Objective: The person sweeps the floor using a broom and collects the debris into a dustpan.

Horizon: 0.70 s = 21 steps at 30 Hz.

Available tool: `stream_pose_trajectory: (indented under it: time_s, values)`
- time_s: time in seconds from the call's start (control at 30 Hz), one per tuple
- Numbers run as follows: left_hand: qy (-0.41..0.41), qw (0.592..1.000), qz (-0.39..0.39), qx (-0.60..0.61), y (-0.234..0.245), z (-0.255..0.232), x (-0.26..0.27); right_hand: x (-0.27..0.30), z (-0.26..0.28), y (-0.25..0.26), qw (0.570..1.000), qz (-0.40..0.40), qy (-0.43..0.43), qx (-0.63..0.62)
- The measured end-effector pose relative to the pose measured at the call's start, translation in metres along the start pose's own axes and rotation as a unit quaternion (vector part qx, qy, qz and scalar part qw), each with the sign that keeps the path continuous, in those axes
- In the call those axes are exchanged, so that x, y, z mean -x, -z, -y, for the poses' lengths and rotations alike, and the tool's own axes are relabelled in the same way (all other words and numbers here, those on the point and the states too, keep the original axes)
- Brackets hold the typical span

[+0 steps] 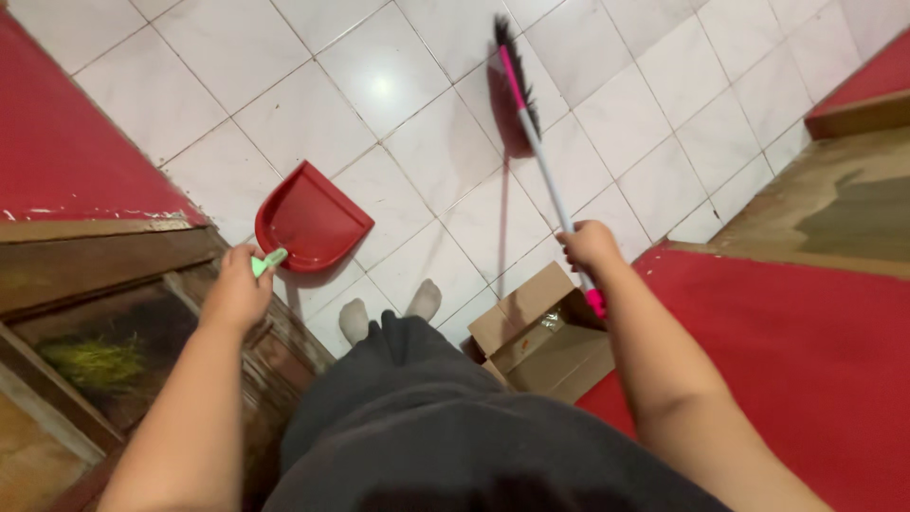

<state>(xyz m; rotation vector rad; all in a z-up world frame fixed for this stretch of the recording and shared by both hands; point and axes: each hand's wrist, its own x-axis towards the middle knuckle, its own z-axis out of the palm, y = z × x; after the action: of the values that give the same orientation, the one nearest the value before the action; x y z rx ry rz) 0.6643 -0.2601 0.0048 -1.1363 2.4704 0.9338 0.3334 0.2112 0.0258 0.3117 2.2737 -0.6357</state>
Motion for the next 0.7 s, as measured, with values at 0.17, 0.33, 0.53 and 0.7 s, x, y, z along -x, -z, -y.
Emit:
stream_pose_trajectory:
  time_s: [0.17, 0.33, 0.53, 0.7]
  values:
    - [-0.001, 1.000, -0.004, 0.026, -0.015, 0.029, 0.008, -0.012, 0.011, -0.075, 0.957, 0.105, -0.001, 0.271]
    - [-0.006, 0.998, -0.025, 0.058, -0.024, 0.044, 0.005, 0.079, -0.011, -0.140, 0.927, 0.109, 0.103, 0.344]
    - [0.000, 0.998, -0.019, 0.063, -0.022, 0.048, 0.003, 0.179, 0.037, -0.066, 0.944, 0.266, 0.017, 0.193]
    - [-0.031, 0.996, -0.024, 0.082, -0.026, 0.050, 0.002, 0.210, 0.064, -0.031, 0.957, 0.235, 0.013, 0.170]
